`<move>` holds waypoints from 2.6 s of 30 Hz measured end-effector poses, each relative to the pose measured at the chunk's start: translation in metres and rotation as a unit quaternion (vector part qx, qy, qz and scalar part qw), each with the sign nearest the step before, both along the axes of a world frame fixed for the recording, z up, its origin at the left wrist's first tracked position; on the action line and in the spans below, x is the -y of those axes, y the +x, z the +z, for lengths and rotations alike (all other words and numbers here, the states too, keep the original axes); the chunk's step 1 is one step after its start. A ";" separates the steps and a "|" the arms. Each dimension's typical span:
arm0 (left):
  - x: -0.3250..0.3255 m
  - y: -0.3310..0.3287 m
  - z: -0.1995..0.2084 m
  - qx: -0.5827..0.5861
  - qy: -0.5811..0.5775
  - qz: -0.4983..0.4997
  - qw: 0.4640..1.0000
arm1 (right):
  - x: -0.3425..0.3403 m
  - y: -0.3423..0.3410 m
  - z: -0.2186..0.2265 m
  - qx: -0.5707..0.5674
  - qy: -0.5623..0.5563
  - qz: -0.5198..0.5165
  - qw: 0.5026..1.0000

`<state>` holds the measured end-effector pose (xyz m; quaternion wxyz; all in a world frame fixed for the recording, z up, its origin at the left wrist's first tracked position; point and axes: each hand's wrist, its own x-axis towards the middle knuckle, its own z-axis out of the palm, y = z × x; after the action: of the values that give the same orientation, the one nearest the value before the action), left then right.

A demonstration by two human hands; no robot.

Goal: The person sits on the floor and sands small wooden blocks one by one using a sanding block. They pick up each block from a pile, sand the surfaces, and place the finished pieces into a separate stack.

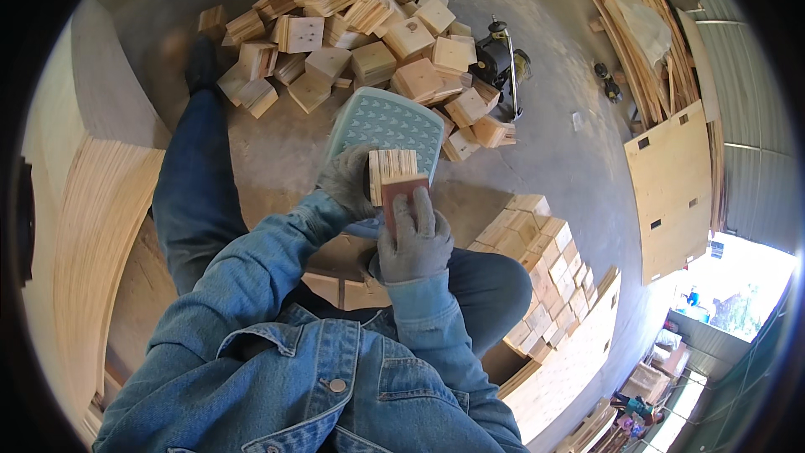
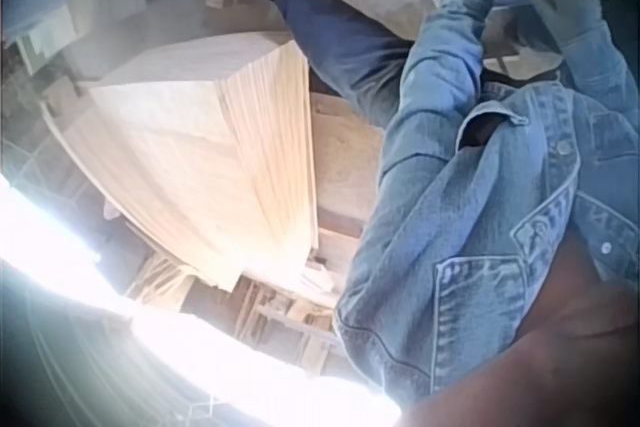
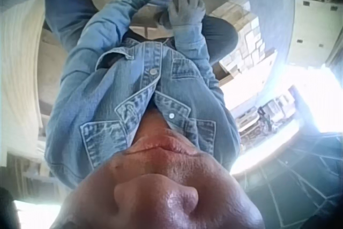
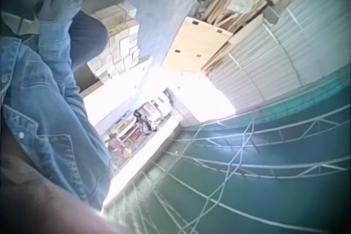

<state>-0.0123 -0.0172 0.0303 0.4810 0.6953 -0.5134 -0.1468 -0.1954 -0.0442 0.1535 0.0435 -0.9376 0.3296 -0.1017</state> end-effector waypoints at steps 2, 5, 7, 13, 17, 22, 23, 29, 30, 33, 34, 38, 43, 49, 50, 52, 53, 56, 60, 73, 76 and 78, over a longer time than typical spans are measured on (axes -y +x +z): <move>0.002 0.002 -0.004 0.007 -0.013 -0.004 1.000 | 0.017 0.022 0.001 -0.009 0.003 -0.001 1.000; 0.003 0.005 -0.015 0.008 -0.013 -0.014 1.000 | 0.043 0.065 -0.002 -0.054 -0.018 -0.037 0.998; 0.007 0.006 -0.029 0.015 -0.005 -0.003 1.000 | 0.067 0.089 -0.006 -0.059 -0.002 -0.043 0.997; 0.006 0.002 -0.020 0.024 0.018 0.007 1.000 | 0.064 0.076 -0.008 -0.063 -0.019 -0.030 0.997; 0.002 0.002 -0.007 0.003 -0.034 -0.002 0.999 | 0.024 0.023 -0.010 -0.024 -0.017 -0.020 0.999; 0.002 0.001 -0.007 -0.009 -0.007 -0.002 1.000 | -0.013 -0.023 -0.003 -0.014 0.010 -0.008 1.000; 0.002 0.000 -0.008 -0.005 -0.014 0.003 1.000 | -0.016 -0.025 -0.001 -0.019 0.013 -0.006 1.000; 0.001 0.001 -0.009 0.008 -0.011 0.004 1.000 | 0.018 0.027 -0.003 -0.022 -0.010 -0.001 1.000; 0.001 0.002 -0.007 0.016 0.002 0.004 1.000 | 0.027 0.044 -0.003 -0.034 -0.003 -0.013 0.999; 0.004 0.003 -0.029 0.013 0.015 0.009 1.000 | 0.056 0.088 -0.001 -0.058 0.019 -0.039 0.997; 0.007 0.003 -0.030 0.007 0.012 0.010 1.000 | 0.066 0.096 -0.002 -0.058 0.029 -0.043 0.997; 0.012 0.000 -0.025 -0.006 -0.011 -0.012 1.000 | 0.072 0.092 -0.006 -0.054 0.020 -0.044 0.997; 0.004 -0.003 -0.015 0.017 -0.035 0.024 0.999 | 0.025 0.040 -0.007 -0.027 -0.014 -0.025 0.999; 0.004 0.001 -0.017 0.005 -0.002 -0.011 1.000 | -0.013 -0.016 -0.002 0.010 -0.018 0.014 1.000; 0.003 0.000 -0.020 0.010 0.000 0.001 1.000 | -0.011 -0.015 -0.002 0.015 -0.014 0.016 1.000; 0.001 -0.003 -0.017 0.022 0.004 0.022 0.999 | -0.006 -0.009 -0.003 0.010 -0.014 0.012 1.000; 0.001 -0.003 -0.016 0.015 0.001 0.017 1.000 | -0.001 -0.001 -0.002 0.002 -0.019 0.009 1.000; 0.003 0.000 -0.017 -0.004 0.010 -0.006 1.000 | 0.024 0.037 0.000 -0.030 -0.026 -0.016 0.999; 0.008 0.004 -0.035 -0.027 0.061 -0.025 0.997 | 0.067 0.086 -0.010 -0.044 -0.002 -0.050 0.998; 0.005 0.000 -0.024 -0.001 0.016 -0.006 1.000 | -0.002 0.001 -0.002 -0.016 0.003 0.000 1.000; 0.002 -0.001 -0.013 -0.024 0.041 -0.016 0.999 | -0.013 -0.021 0.000 -0.003 0.000 0.010 1.000; 0.002 -0.002 -0.014 -0.021 0.034 -0.004 0.999 | -0.009 -0.017 -0.001 0.005 0.000 0.012 1.000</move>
<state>-0.0146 -0.0192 0.0160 0.4672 0.7063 -0.5003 -0.1805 -0.2126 -0.0356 0.1529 0.0460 -0.9412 0.3176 -0.1056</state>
